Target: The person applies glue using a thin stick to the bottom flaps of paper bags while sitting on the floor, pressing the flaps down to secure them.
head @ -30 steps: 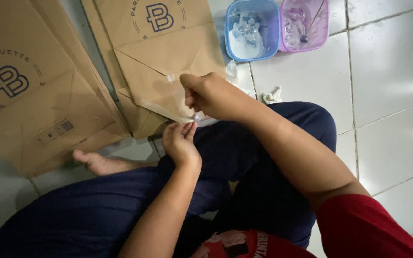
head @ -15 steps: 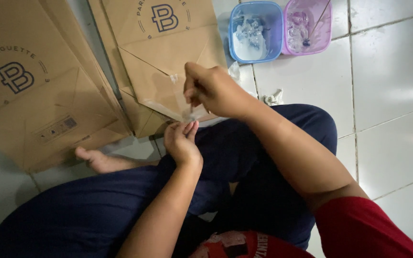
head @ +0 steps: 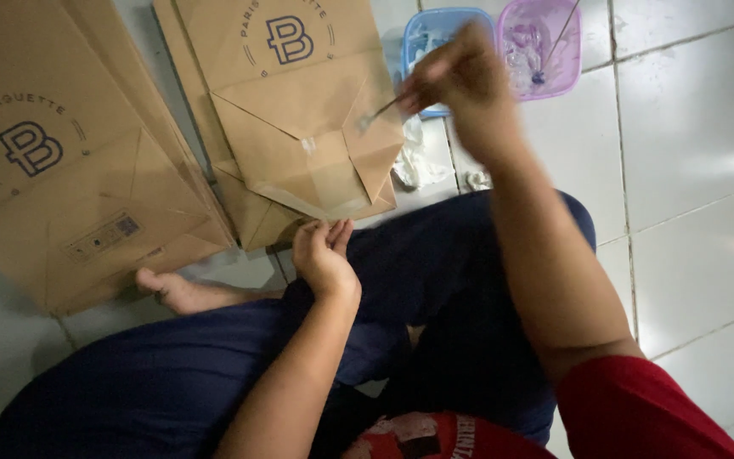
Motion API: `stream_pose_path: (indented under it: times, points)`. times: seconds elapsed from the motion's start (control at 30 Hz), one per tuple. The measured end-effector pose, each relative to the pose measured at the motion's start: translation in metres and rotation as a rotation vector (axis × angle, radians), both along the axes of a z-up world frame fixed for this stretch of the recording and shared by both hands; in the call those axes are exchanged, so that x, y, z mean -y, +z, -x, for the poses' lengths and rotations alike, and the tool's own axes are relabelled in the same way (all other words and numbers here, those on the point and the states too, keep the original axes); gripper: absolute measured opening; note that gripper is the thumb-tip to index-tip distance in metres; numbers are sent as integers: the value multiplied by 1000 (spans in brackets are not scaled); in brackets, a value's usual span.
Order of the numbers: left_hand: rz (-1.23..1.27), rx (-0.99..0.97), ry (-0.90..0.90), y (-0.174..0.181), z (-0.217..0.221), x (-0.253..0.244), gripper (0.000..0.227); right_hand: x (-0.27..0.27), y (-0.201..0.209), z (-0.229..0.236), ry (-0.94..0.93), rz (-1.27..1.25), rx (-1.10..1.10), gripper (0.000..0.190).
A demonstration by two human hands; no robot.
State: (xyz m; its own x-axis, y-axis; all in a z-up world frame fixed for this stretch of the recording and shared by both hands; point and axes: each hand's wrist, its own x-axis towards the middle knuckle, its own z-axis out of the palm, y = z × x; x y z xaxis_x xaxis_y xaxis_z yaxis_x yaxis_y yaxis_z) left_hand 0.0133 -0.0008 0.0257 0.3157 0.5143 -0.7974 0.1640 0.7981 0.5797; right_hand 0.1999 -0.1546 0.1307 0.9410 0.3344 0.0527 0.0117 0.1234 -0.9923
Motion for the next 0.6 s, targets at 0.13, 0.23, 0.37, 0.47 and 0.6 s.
stream_pose_path:
  times: [0.13,0.23,0.37,0.47,0.6]
  points:
    - [1,80,-34,-10,6,1,4,65,16,-19,-250,306,31,25]
    - [-5,56,-62,-20,8,3,6,96,3,-32,-443,568,-132,21]
    - [-18,69,-82,-26,12,4,8,108,-22,-44,-409,689,-219,26]
    - [-27,48,-97,-16,8,3,8,95,-35,-53,-375,645,-224,28]
    - [-40,29,-118,-11,7,4,12,73,-33,-55,-272,690,-214,25]
